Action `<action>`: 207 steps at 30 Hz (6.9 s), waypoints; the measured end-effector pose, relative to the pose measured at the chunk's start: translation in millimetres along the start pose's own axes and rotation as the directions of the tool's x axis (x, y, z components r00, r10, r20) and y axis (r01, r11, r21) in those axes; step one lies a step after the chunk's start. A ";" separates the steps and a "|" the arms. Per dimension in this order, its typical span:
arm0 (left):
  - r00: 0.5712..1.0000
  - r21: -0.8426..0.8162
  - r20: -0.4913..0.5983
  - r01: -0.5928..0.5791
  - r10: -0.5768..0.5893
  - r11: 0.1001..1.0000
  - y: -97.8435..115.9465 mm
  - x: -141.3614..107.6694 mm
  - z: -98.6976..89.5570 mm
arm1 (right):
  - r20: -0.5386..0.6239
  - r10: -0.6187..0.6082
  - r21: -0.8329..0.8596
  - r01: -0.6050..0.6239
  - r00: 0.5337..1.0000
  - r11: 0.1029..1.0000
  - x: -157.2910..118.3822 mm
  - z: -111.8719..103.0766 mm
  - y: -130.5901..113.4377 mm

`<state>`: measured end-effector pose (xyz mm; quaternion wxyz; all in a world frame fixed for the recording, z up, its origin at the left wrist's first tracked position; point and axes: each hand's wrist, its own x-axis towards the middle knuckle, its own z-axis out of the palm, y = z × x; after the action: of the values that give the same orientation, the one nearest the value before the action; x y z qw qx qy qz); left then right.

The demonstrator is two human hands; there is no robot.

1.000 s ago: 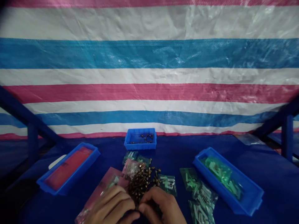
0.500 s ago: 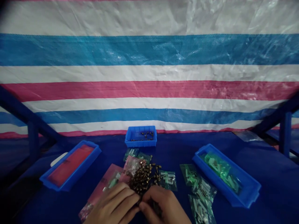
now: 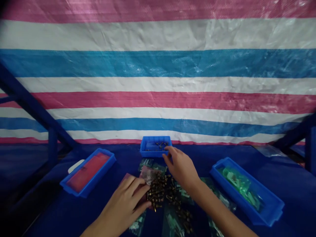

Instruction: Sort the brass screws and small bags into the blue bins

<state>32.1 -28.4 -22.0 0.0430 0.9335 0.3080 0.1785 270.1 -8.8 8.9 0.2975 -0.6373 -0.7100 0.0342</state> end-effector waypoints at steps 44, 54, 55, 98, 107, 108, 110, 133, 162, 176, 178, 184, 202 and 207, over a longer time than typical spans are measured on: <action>0.996 -0.030 0.046 -0.069 0.071 0.997 0.5 1.7 2.9 | 0.283 -0.019 -0.109 0.052 0.959 0.993 -85.9 -8.9 29.4; 0.997 -0.042 0.050 -0.053 0.055 0.998 -0.2 0.9 5.2 | 0.166 0.021 -0.212 0.015 0.986 0.977 -88.5 6.8 11.1; 0.997 -0.041 0.047 -0.055 0.057 0.998 -0.1 0.8 5.1 | 0.170 0.002 -0.217 0.035 0.986 0.976 -88.7 6.8 11.0; 0.985 -0.637 0.001 0.133 -0.172 0.760 20.9 0.2 -6.6 | -0.024 -0.523 0.066 0.524 0.852 0.849 -105.2 2.2 -24.0; 0.986 -0.654 0.069 0.159 -0.151 0.740 25.6 0.7 -11.0 | -0.057 -0.536 0.059 0.539 0.842 0.840 -100.4 -7.3 -29.3; 0.989 -0.630 0.054 0.143 -0.141 0.763 27.3 0.1 -11.3 | -0.060 -0.531 0.060 0.534 0.845 0.843 -100.3 -7.2 -30.3; 0.993 -0.560 0.016 0.105 -0.116 0.822 29.9 -1.6 -10.8 | -0.054 -0.517 0.067 0.520 0.854 0.851 -101.3 -5.6 -30.6; 0.998 0.104 -0.039 -0.049 0.053 0.993 -9.9 -3.5 -1.4 | 0.153 -0.165 -0.027 0.171 0.974 0.985 -51.1 -3.9 30.2; 0.997 -0.576 0.071 0.070 -0.035 0.814 16.1 -0.3 -7.4 | -0.014 -0.549 0.240 0.536 0.836 0.809 -91.0 6.9 -31.8; 0.999 -0.142 -0.044 -0.010 0.004 0.990 1.0 0.3 -7.3 | -0.071 -0.495 0.008 0.497 0.866 0.868 -60.4 -0.1 -18.0; 0.998 -0.069 -0.064 0.008 -0.012 0.998 -4.4 -0.1 -8.8 | -0.080 -0.463 -0.116 0.453 0.883 0.884 -32.9 -4.8 -8.8; 0.998 0.059 -0.065 0.017 -0.013 0.998 -11.1 -1.3 -12.4 | -0.033 -0.322 -0.400 0.283 0.946 0.872 23.1 -0.4 11.8; 0.998 0.028 -0.055 0.045 -0.043 0.999 -13.6 -0.6 -6.7 | 0.188 -0.218 -0.097 0.239 0.958 0.966 -61.7 17.9 25.5; 0.993 -0.054 -0.113 0.041 -0.046 0.998 -8.2 0.0 -10.2 | 0.035 -0.248 0.063 0.246 0.968 0.967 -67.3 10.8 10.2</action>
<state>23.8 -22.1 -14.1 0.0531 0.9134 0.3256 0.2384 274.8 -65.6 -29.8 0.3024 -0.5342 -0.7888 0.0312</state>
